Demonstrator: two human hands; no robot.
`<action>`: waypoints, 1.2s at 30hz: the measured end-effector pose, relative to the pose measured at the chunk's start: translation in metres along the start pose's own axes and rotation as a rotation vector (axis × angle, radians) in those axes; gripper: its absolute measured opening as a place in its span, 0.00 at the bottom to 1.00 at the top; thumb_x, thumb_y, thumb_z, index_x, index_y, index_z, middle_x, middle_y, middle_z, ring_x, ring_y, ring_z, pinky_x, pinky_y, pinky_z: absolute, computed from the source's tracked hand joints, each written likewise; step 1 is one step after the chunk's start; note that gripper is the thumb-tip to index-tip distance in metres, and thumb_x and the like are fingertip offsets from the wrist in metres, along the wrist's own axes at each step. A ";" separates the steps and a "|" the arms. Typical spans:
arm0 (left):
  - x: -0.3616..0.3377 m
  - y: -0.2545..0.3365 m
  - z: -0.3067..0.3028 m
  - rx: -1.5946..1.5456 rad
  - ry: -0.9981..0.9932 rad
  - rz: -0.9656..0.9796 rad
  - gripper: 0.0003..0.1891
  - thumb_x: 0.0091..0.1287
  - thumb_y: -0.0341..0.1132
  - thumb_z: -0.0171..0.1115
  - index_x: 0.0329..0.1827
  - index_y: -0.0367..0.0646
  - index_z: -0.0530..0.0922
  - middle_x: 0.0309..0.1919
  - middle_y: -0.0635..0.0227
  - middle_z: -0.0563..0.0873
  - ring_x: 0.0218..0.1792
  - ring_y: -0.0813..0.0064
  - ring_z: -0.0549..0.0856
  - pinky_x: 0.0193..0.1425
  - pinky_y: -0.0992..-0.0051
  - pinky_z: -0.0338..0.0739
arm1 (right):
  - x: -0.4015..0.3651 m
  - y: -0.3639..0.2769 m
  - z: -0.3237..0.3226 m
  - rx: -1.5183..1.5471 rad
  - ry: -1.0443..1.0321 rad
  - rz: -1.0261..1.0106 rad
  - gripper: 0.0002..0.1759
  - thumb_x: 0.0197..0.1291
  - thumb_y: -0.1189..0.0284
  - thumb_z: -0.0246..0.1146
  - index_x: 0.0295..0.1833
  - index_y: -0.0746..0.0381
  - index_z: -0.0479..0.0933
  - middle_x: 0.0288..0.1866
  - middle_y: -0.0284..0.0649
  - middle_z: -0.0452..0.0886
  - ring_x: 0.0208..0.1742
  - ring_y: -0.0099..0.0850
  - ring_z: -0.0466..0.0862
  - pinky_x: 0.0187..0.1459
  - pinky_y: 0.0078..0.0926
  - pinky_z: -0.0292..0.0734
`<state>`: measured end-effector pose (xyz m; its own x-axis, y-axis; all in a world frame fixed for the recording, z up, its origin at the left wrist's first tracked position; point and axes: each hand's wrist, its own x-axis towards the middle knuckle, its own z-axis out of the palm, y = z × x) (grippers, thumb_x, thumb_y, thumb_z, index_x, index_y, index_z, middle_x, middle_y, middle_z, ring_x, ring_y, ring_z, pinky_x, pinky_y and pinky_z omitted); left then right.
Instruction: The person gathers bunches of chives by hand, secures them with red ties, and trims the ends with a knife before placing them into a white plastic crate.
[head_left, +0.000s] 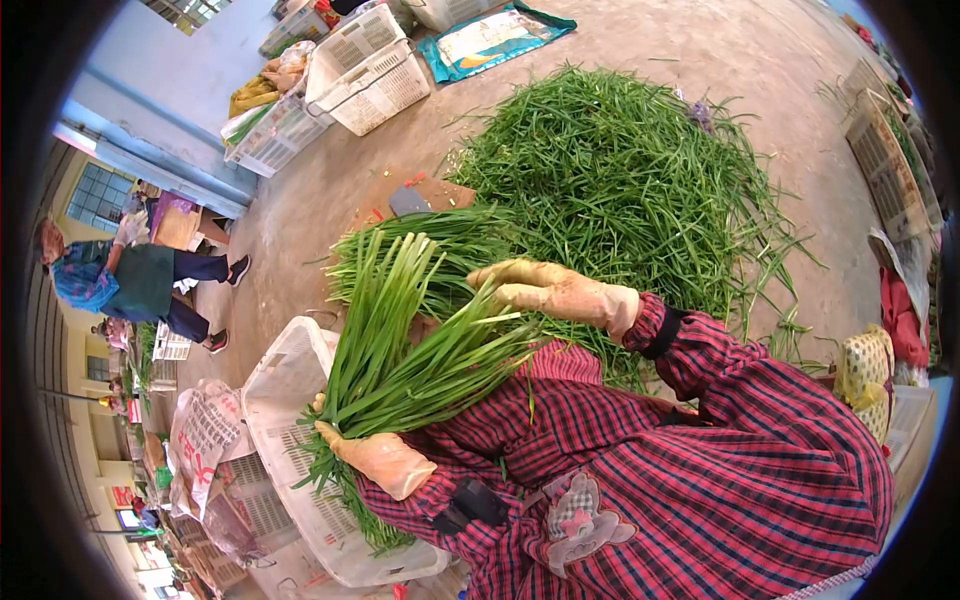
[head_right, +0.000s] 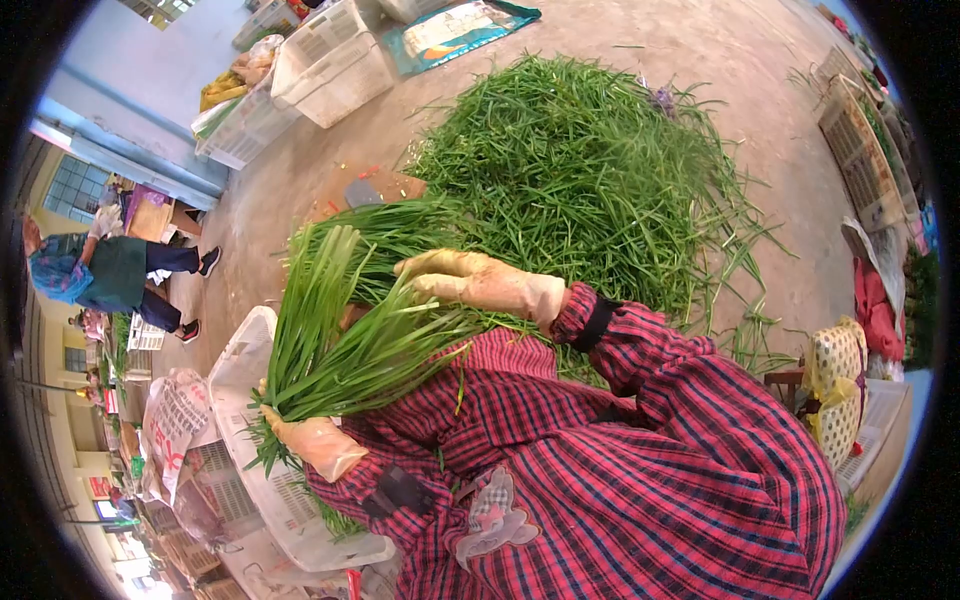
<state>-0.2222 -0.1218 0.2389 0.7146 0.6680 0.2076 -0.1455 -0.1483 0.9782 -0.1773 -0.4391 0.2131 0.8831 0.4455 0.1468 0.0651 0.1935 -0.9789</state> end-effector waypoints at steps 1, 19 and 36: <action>-0.001 0.002 0.000 0.001 0.000 -0.001 0.25 0.74 0.27 0.62 0.74 0.33 0.72 0.63 0.57 0.81 0.57 0.68 0.85 0.60 0.69 0.83 | 0.003 0.011 -0.001 0.099 -0.065 0.077 0.27 0.80 0.60 0.59 0.77 0.60 0.70 0.70 0.38 0.79 0.69 0.27 0.78 0.70 0.31 0.73; 0.009 -0.015 -0.016 -0.178 0.022 -0.126 0.25 0.76 0.25 0.58 0.75 0.31 0.71 0.64 0.56 0.81 0.57 0.68 0.84 0.61 0.70 0.82 | 0.005 0.005 0.002 0.548 0.096 0.074 0.21 0.74 0.72 0.64 0.69 0.66 0.76 0.53 0.36 0.86 0.51 0.24 0.85 0.58 0.26 0.81; 0.026 0.007 -0.021 0.205 0.032 -0.064 0.32 0.65 0.19 0.66 0.75 0.28 0.71 0.64 0.54 0.82 0.58 0.67 0.84 0.65 0.70 0.79 | -0.006 0.043 0.015 -0.048 -0.041 0.241 0.22 0.73 0.68 0.67 0.69 0.63 0.78 0.59 0.41 0.85 0.61 0.29 0.83 0.64 0.32 0.79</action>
<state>-0.2196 -0.0903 0.2513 0.6952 0.7033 0.1486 0.0436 -0.2476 0.9679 -0.1870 -0.4201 0.1726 0.8565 0.5087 -0.0870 -0.1222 0.0361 -0.9918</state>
